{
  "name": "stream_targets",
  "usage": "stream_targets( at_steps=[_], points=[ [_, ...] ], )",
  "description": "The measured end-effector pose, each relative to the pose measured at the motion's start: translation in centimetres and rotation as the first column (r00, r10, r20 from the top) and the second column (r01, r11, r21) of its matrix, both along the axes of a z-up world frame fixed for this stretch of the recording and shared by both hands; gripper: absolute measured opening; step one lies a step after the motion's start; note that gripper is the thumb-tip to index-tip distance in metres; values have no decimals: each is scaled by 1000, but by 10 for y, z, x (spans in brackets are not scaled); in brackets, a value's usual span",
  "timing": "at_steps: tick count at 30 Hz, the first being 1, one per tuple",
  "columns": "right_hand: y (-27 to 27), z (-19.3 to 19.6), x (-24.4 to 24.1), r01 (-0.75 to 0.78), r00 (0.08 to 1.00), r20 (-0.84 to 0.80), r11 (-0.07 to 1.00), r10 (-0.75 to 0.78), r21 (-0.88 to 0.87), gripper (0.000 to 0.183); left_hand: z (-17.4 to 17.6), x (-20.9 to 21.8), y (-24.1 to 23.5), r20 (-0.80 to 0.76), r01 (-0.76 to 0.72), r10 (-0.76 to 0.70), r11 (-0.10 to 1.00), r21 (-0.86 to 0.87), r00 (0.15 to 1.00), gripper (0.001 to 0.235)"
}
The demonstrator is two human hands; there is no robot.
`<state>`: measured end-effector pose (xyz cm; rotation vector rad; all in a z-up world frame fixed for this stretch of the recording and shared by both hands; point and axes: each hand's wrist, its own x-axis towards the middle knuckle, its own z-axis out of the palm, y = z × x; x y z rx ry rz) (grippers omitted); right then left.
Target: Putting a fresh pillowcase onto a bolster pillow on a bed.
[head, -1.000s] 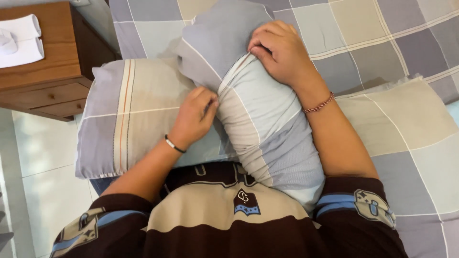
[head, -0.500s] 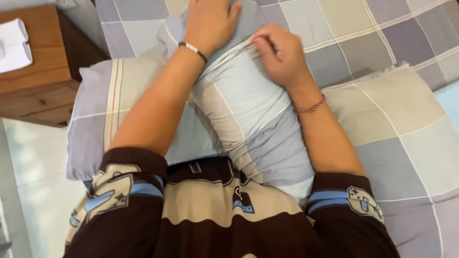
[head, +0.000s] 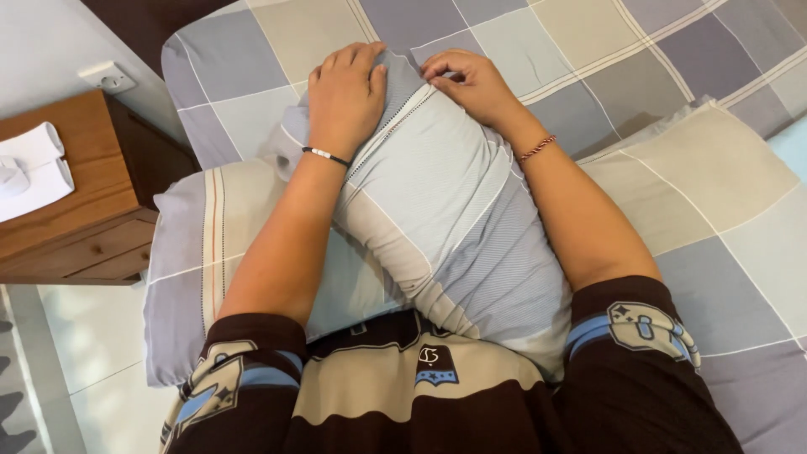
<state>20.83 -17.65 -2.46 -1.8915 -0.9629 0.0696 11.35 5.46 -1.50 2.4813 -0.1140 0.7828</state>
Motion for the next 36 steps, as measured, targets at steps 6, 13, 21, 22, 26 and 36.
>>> stream_targets(
  at_steps=[6,13,21,22,26,36],
  points=[
    [-8,-24,11,-50,986,-151,994,64,94,10,-4,0,-1,20,-2,2,1000,-5,1000,31],
    [-10,1,-10,-81,960,-261,993,100,82,21,-3,4,-3,7,-9,9,1000,10,1000,31],
    [-15,-32,3,-101,991,-85,993,106,62,7,4,-1,-5,-36,102,-102,995,-7,994,31],
    [-14,-33,0,-102,990,-91,993,108,61,7,9,-4,-5,-43,100,-100,995,-9,994,31],
    [-14,-20,-9,-19,996,-82,996,27,91,9,18,-5,-6,-36,209,-208,978,20,977,28],
    [-22,104,-120,-188,882,401,964,250,-186,22,7,13,-8,-172,142,-148,989,-50,974,32]
  ],
)
